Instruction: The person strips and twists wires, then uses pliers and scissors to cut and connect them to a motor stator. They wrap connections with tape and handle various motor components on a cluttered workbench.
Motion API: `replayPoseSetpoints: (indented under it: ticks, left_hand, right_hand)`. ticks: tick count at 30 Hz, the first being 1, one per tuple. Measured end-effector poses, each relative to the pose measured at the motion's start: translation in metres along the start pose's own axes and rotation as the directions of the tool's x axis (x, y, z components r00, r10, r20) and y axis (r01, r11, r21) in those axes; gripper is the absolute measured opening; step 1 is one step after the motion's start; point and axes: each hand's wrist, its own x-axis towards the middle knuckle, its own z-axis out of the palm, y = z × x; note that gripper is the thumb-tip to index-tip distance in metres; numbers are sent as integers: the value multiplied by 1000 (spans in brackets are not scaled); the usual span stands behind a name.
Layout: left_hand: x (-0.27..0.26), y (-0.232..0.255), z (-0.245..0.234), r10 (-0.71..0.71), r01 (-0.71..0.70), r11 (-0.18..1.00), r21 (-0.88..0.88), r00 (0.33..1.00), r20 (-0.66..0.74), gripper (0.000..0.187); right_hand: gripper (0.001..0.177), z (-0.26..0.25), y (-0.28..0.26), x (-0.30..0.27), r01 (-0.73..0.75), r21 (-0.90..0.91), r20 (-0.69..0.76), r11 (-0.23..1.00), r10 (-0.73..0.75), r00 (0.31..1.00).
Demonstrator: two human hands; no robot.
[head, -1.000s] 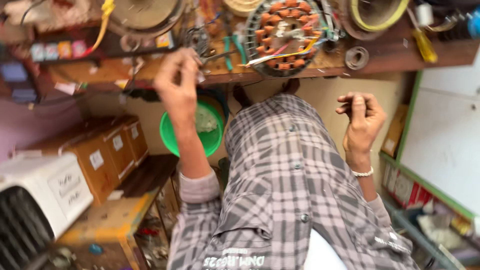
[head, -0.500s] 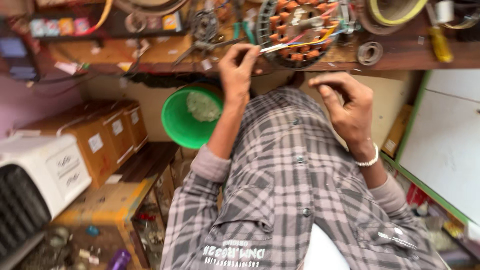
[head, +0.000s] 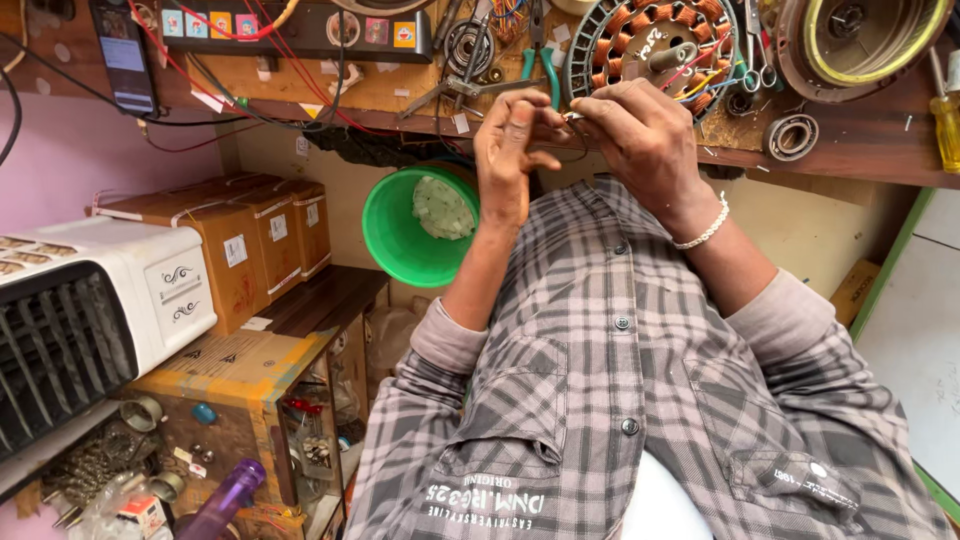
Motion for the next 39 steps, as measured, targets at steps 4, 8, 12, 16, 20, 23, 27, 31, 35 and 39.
replayPoseSetpoints:
  ticks: [4,8,12,16,20,23,27,31,35,39]
  left_hand:
    - [-4,6,11,33,12,926,378,993,-112,24]
    - [-2,1,15,22,56,898,437,985,-173,18]
    - [4,-2,13,-54,99,958,269,984,-170,15]
    - [2,2,13,-103,141,946,294,985,-141,13]
    - [3,3,16,-110,186,898,398,973,-205,16]
    - [5,2,18,-24,125,864,488,978,-207,17]
    - [7,7,16,20,13,854,520,998,-57,13]
    - [1,24,7,182,-332,675,658,940,287,8]
    - [10,49,5,271,-777,55,627,616,740,17]
    - [24,70,10,231,-835,-377,401,335,913,20]
  right_hand:
    - [23,8,6,-5,72,-130,-61,989,-81,995]
    - [23,8,3,-3,111,-183,-75,977,-127,989]
    - [26,7,1,-1,130,-180,-98,975,-149,984]
    - [27,7,3,-3,97,-178,-109,979,-117,987]
    - [32,9,6,-6,96,-218,-94,971,-118,989]
    - [28,11,10,-5,96,-190,-90,977,-115,989]
    - [20,11,23,-2,63,6,-81,998,-62,995]
    - [18,10,32,-6,-50,405,32,913,41,999]
    - [11,0,35,-7,-392,570,310,722,253,916]
    - [10,-9,28,0,-456,546,311,703,336,889]
